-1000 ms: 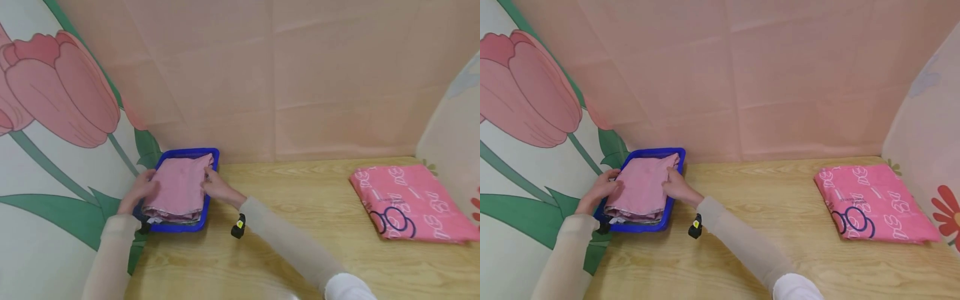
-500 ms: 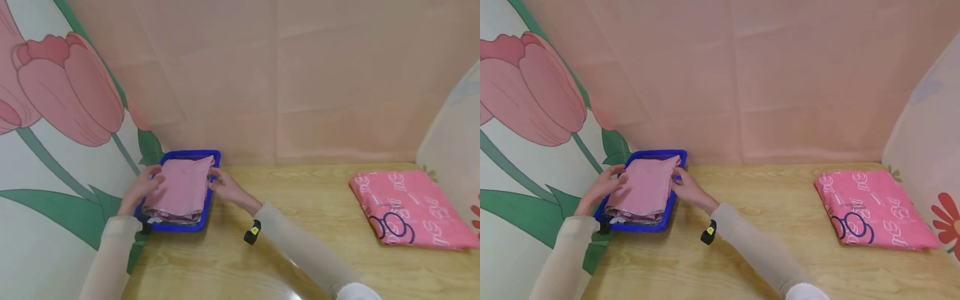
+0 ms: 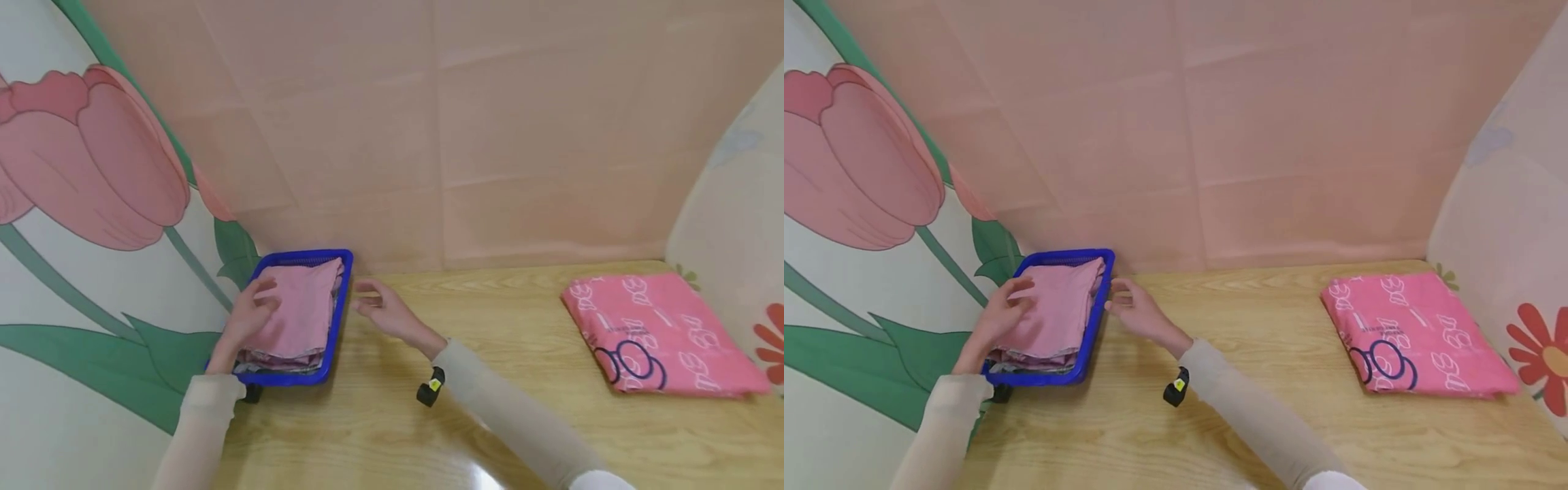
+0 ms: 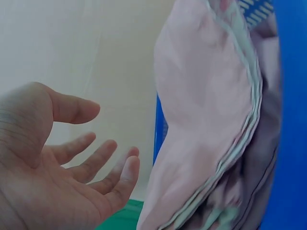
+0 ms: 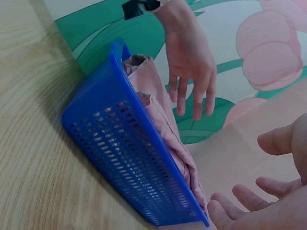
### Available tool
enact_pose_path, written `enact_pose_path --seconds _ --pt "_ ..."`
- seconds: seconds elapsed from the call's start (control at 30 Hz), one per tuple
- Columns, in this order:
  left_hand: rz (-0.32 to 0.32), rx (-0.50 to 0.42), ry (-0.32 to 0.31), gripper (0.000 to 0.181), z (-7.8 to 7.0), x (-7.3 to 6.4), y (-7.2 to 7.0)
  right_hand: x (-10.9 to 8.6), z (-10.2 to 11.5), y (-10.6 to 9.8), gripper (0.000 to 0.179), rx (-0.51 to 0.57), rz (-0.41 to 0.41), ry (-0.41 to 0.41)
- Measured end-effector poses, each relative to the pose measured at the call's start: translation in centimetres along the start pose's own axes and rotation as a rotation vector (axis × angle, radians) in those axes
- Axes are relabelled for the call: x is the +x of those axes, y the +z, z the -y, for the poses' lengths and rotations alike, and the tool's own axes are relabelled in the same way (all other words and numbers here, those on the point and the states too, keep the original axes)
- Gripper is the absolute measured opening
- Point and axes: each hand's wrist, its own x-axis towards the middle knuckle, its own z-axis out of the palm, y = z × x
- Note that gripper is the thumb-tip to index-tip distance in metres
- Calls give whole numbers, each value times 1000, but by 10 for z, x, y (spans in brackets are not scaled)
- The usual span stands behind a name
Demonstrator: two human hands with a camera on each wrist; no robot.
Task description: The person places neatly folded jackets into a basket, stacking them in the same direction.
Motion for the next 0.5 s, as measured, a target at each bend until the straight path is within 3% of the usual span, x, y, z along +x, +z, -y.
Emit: enact_pose_path --seconds 0.27,0.5 --pt "-79 -53 57 52 0 -4 23 -20 -3 -31 53 -35 -22 11" --pt "-109 -111 -45 52 -6 -16 40 -37 -17 -62 57 -68 -50 49"
